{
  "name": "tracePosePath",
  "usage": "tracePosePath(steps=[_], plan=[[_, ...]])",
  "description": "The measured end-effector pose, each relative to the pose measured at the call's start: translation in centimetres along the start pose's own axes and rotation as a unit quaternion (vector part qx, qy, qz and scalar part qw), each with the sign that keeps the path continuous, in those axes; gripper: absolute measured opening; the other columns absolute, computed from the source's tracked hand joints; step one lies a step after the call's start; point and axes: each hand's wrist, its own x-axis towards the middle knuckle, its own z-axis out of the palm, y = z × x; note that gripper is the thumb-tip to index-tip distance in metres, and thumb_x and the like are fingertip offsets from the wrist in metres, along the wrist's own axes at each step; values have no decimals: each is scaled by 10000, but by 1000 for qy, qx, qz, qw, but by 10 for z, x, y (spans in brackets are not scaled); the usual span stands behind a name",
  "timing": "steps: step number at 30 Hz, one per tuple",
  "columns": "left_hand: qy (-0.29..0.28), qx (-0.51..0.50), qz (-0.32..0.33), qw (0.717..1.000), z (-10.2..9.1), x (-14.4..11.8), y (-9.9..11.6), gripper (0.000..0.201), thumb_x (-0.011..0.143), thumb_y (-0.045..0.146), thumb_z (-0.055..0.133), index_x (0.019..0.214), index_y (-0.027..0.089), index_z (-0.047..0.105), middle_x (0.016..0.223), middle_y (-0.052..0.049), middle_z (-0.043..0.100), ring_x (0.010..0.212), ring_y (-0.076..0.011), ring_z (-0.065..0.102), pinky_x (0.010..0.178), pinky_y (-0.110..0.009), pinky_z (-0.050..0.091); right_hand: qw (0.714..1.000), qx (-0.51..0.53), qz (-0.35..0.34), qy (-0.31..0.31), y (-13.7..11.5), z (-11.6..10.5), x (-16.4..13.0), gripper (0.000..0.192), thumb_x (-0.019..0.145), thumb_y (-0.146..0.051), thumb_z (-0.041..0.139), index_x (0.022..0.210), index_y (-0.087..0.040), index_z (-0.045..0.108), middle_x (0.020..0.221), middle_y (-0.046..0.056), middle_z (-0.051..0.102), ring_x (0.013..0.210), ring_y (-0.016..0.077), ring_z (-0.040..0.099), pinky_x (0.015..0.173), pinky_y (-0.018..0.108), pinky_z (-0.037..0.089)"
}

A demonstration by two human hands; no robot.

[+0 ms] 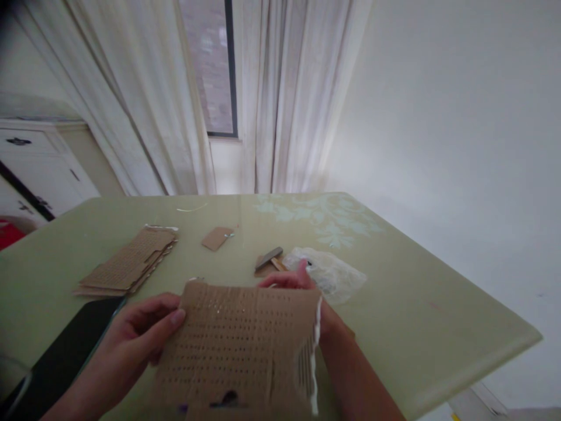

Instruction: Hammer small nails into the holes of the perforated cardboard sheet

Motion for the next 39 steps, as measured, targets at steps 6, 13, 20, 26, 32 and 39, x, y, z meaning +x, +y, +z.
tracePosePath(steps=[6, 13, 20, 26, 32, 39], plan=[[58, -12, 29, 998, -8, 10, -8, 336, 858, 520, 834, 941, 195, 820, 806, -37, 749, 711, -175, 676, 597, -220, 550, 994, 4, -56, 90, -13, 3, -2, 856, 622, -972, 712, 1042, -235, 828, 1135, 138, 814, 1121, 364, 738, 959, 459, 573], [58, -78, -42, 994, -3, 4, -5, 489, 769, 601, 876, 1013, 180, 830, 933, -95, 822, 929, -297, 779, 735, -327, 640, 997, -28, -36, 62, -1, 3, -2, 378, 766, -400, 956, 1077, -220, 841, 967, 62, 823, 812, 180, 747, 716, 265, 571], [39, -141, -87, 985, -3, -6, -3, 459, 753, 549, 905, 1017, 183, 824, 901, -94, 828, 855, -283, 797, 715, -345, 665, 999, -9, -38, 31, 1, 3, -4, 362, 774, -434, 952, 1047, -219, 849, 919, 62, 825, 792, 182, 763, 683, 256, 575], [66, -173, -122, 975, -3, -13, -9, 505, 663, 551, 961, 1000, 221, 779, 939, -64, 824, 941, -310, 798, 742, -363, 679, 999, -23, -42, 5, 1, 5, -5, 388, 772, -445, 950, 1058, -202, 849, 888, 69, 822, 799, 191, 769, 702, 266, 586], [31, -170, -131, 976, -1, -24, -7, 612, 561, 500, 1027, 1047, 236, 765, 1001, -62, 811, 1040, -321, 774, 884, -419, 668, 995, -33, -55, -78, 0, 6, -5, 326, 881, -405, 866, 1143, -212, 847, 938, 73, 835, 797, 161, 772, 703, 226, 574], [15, -162, -120, 979, -6, -24, -10, 581, 595, 473, 1016, 1065, 245, 764, 1010, -54, 809, 986, -289, 773, 842, -380, 665, 992, -40, -50, -108, 0, 6, -6, 375, 894, -453, 851, 1163, -193, 844, 955, 83, 840, 802, 152, 777, 707, 214, 574]])
